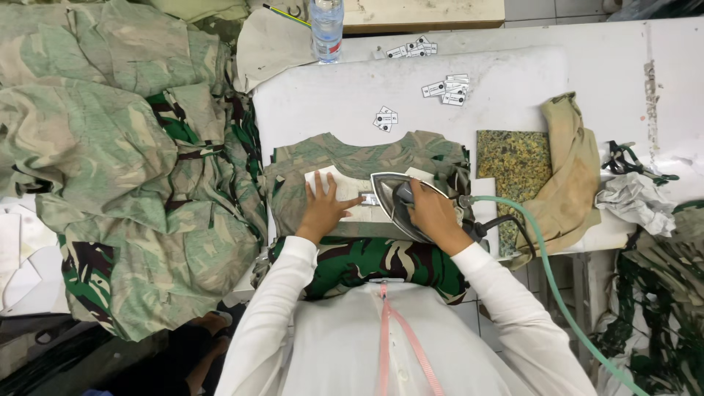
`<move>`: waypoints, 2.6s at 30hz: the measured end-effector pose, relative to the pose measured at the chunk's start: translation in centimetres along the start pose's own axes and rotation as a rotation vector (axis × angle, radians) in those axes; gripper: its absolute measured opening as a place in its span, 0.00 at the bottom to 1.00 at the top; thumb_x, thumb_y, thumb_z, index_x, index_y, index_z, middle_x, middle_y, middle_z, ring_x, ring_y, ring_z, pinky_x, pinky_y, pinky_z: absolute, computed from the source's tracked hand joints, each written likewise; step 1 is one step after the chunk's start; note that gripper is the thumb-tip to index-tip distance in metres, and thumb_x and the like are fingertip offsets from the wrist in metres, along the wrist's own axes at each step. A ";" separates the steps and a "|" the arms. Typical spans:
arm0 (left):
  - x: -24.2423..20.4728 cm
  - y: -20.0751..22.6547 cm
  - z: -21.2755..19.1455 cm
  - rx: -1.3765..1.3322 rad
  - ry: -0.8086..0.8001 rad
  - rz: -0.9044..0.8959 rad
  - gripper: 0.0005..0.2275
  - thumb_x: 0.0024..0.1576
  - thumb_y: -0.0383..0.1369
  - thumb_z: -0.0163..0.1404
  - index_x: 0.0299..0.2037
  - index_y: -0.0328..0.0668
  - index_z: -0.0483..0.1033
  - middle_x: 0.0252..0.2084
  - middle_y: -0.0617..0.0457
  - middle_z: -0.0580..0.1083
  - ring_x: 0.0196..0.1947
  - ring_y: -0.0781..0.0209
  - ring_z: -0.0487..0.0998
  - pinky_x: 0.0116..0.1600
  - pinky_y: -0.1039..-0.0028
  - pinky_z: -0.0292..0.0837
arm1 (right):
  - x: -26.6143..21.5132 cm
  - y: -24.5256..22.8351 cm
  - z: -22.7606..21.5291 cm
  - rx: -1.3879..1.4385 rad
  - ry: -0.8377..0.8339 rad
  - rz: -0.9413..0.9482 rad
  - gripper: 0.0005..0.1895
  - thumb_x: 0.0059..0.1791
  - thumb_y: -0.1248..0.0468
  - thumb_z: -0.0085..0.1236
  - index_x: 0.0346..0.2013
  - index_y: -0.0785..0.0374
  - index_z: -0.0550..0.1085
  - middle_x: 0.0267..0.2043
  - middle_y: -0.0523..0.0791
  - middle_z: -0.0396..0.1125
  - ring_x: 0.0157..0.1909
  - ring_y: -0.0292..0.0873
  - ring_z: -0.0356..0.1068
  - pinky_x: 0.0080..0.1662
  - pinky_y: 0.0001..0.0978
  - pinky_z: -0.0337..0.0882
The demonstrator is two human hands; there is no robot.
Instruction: The person irons the collar area of a camouflage-patterned shirt using a steam iron and a white template. They repeatedly place the template on the collar, iron over it, and then remove it to continue the process.
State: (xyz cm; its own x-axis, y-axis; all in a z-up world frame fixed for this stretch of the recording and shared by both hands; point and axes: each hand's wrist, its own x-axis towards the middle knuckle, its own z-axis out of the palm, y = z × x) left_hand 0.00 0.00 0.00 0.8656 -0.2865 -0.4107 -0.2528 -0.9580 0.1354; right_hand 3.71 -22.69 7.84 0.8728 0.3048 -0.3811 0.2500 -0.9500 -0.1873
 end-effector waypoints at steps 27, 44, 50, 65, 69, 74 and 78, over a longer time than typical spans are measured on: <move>-3.7 1.8 2.5 -1.320 0.436 -0.620 0.30 0.56 0.27 0.42 0.65 0.50 0.37 0.44 0.32 0.66 0.34 0.48 0.75 0.37 0.66 0.73 | 3.5 -8.9 -3.2 0.179 0.143 -0.033 0.23 0.48 0.52 0.39 0.49 0.67 0.61 0.32 0.58 0.67 0.37 0.58 0.69 0.35 0.48 0.71; -18.7 -6.0 2.1 -0.635 0.980 -1.176 0.34 0.44 0.22 0.50 0.61 0.43 0.46 0.55 0.35 0.57 0.37 0.43 0.67 0.39 0.59 0.65 | 0.3 17.1 -5.5 0.320 0.239 0.403 0.33 0.47 0.46 0.40 0.58 0.65 0.52 0.42 0.57 0.64 0.37 0.56 0.66 0.36 0.46 0.68; -18.6 -5.4 6.1 -0.351 0.669 -0.856 0.21 0.49 0.34 0.45 0.55 0.47 0.63 0.55 0.40 0.59 0.51 0.47 0.64 0.52 0.61 0.63 | 0.6 14.2 -4.8 0.021 0.659 0.233 0.26 0.47 0.53 0.40 0.58 0.59 0.56 0.58 0.59 0.50 0.60 0.58 0.47 0.55 0.63 0.43; -15.1 2.9 5.6 -0.336 0.289 0.115 0.06 0.51 0.33 0.50 0.35 0.53 0.66 0.48 0.45 0.56 0.41 0.47 0.58 0.34 0.62 0.64 | -13.3 8.0 11.7 0.041 0.277 -0.472 0.14 0.38 0.62 0.59 0.29 0.57 0.61 0.44 0.46 0.57 0.47 0.49 0.56 0.44 0.40 0.57; -14.7 2.8 5.8 -0.247 0.437 0.201 0.06 0.51 0.34 0.49 0.29 0.43 0.67 0.45 0.43 0.60 0.40 0.46 0.60 0.33 0.59 0.64 | -11.7 8.3 12.8 0.166 0.533 -0.526 0.07 0.42 0.68 0.53 0.21 0.54 0.66 0.32 0.40 0.63 0.36 0.43 0.62 0.38 0.33 0.62; -14.1 5.2 0.8 -0.467 0.321 0.195 0.08 0.55 0.39 0.40 0.34 0.44 0.66 0.40 0.50 0.61 0.31 0.56 0.64 0.25 0.72 0.60 | -8.8 8.7 10.7 0.733 0.622 -0.098 0.06 0.46 0.65 0.45 0.27 0.61 0.70 0.29 0.42 0.67 0.31 0.38 0.67 0.39 0.29 0.66; -12.5 8.8 -2.4 -0.364 0.202 0.058 0.27 0.45 0.61 0.42 0.40 0.47 0.61 0.35 0.52 0.59 0.38 0.52 0.68 0.34 0.68 0.72 | -6.3 5.1 12.6 0.717 0.663 0.108 0.12 0.51 0.58 0.40 0.29 0.61 0.66 0.21 0.51 0.66 0.28 0.52 0.67 0.32 0.39 0.66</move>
State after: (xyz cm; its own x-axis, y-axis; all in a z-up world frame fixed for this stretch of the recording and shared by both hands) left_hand -11.97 -4.80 8.46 0.9309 -0.2970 -0.2125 -0.1661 -0.8626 0.4779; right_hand -5.77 -28.59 -2.11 0.9892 -0.0895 0.1164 0.0330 -0.6371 -0.7701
